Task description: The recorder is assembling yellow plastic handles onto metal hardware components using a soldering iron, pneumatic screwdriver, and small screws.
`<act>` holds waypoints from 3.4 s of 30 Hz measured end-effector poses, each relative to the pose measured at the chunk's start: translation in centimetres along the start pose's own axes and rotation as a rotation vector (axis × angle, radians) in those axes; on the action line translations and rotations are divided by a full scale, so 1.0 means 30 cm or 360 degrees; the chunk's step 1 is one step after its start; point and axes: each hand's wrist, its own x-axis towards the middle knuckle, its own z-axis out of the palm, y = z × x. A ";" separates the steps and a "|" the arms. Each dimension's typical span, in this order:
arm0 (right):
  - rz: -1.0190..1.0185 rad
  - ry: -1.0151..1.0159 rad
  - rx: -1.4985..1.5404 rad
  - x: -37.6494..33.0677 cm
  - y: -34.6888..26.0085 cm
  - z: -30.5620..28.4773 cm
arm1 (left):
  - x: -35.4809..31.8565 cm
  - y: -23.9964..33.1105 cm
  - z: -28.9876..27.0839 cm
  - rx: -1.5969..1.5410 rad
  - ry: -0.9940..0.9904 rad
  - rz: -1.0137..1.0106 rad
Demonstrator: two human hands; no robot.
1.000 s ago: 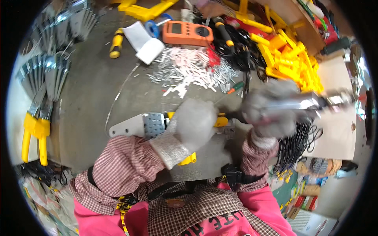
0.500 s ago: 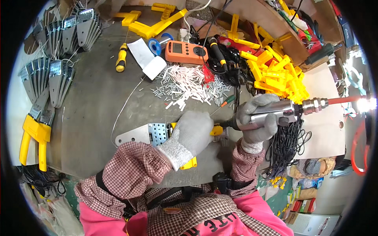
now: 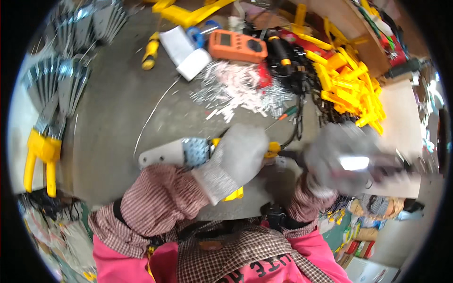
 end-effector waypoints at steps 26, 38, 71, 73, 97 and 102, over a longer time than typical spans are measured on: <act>-0.0144 -0.0692 -0.0661 0.012 0.193 0.191 | -0.016 0.015 -0.076 0.0060 -0.0200 -0.0158; -0.0019 0.0136 -0.0940 0.176 0.276 0.184 | -0.197 -0.125 -0.281 -0.0577 -0.0295 -0.0357; -0.0006 0.0391 -0.1033 0.244 -0.097 -0.148 | -0.059 -0.038 -0.244 -0.1224 -0.0153 -0.1426; 0.0304 0.0046 -0.1544 0.175 -0.129 -0.176 | -0.239 0.030 -0.300 -0.1821 0.0483 -0.1760; 0.0263 -0.0134 -0.1998 -0.395 0.137 -0.092 | 0.242 0.033 0.141 0.1006 -0.0347 0.0669; 0.0379 -0.0166 -0.1766 -0.306 0.176 -0.120 | 0.247 0.018 -0.009 0.0107 -0.0604 0.0410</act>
